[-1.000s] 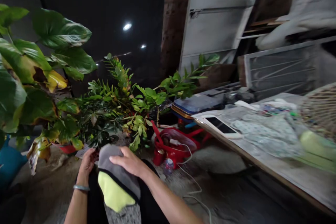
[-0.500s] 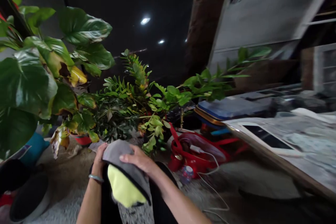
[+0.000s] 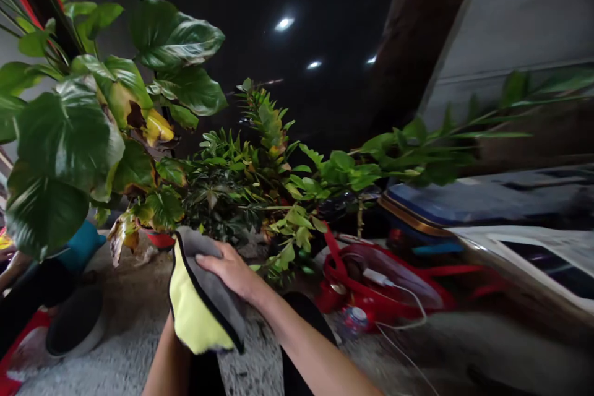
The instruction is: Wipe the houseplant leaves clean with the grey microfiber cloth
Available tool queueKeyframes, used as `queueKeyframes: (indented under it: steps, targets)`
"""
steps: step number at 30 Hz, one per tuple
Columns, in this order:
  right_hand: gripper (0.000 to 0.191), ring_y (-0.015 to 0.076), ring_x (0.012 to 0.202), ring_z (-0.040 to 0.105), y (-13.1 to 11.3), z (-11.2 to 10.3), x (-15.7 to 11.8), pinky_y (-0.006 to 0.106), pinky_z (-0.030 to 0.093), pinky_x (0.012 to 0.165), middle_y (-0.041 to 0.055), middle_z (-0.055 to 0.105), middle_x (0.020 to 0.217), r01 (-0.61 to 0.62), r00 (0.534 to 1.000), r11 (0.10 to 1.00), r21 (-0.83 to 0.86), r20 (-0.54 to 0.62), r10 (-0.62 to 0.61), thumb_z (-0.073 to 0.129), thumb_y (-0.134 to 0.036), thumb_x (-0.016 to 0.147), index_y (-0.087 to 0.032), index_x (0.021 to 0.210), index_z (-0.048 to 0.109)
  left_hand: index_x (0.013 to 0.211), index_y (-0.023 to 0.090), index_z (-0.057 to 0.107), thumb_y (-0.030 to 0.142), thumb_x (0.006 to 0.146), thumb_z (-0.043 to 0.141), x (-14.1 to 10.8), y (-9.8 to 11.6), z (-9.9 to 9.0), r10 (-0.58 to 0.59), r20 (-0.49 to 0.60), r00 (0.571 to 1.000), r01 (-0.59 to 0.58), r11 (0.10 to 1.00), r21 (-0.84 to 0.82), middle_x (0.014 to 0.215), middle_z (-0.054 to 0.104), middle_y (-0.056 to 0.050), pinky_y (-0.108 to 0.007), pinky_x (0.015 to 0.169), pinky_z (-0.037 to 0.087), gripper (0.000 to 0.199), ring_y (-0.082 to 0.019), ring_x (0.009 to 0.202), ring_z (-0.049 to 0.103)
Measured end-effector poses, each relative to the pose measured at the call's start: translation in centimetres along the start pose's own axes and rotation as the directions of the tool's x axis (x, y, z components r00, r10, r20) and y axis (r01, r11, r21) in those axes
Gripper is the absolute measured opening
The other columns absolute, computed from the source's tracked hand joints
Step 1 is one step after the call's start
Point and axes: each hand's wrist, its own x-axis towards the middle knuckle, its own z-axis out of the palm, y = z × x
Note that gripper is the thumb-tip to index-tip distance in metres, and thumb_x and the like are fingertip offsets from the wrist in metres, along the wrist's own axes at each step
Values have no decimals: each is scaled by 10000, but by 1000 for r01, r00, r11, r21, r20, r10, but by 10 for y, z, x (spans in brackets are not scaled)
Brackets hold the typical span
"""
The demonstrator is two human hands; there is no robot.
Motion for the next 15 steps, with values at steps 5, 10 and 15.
queueKeyframes:
  steps: [5, 10, 15]
  targets:
    - [356, 278, 937, 697, 4, -12, 43, 376, 527, 859, 54, 796, 919, 2, 964, 997, -79, -264, -23, 661, -408, 741, -160, 972, 770, 705, 158, 711, 389, 711, 677, -1, 6, 3, -37, -17, 999, 37, 999, 2, 882, 736, -219, -600, 916, 445, 234, -477, 1113, 633]
    - [294, 290, 871, 716, 50, -36, -8, 386, 536, 829, 64, 798, 847, -201, 972, 957, -208, -162, 169, 672, -393, 727, -151, 859, 776, 846, 186, 703, 430, 710, 698, 12, -17, 9, -90, 109, 990, 96, 994, -58, 915, 756, -137, -461, 983, 493, 280, -353, 1104, 661]
    - [467, 313, 1052, 699, -12, -75, -21, 403, 515, 945, 126, 777, 1115, -12, 835, 955, -296, -528, -153, 626, -491, 819, -161, 1133, 727, 803, 175, 670, 338, 563, 809, 19, -23, 3, -78, 193, 978, 95, 992, -81, 822, 753, -78, -362, 735, 551, 321, -261, 801, 693]
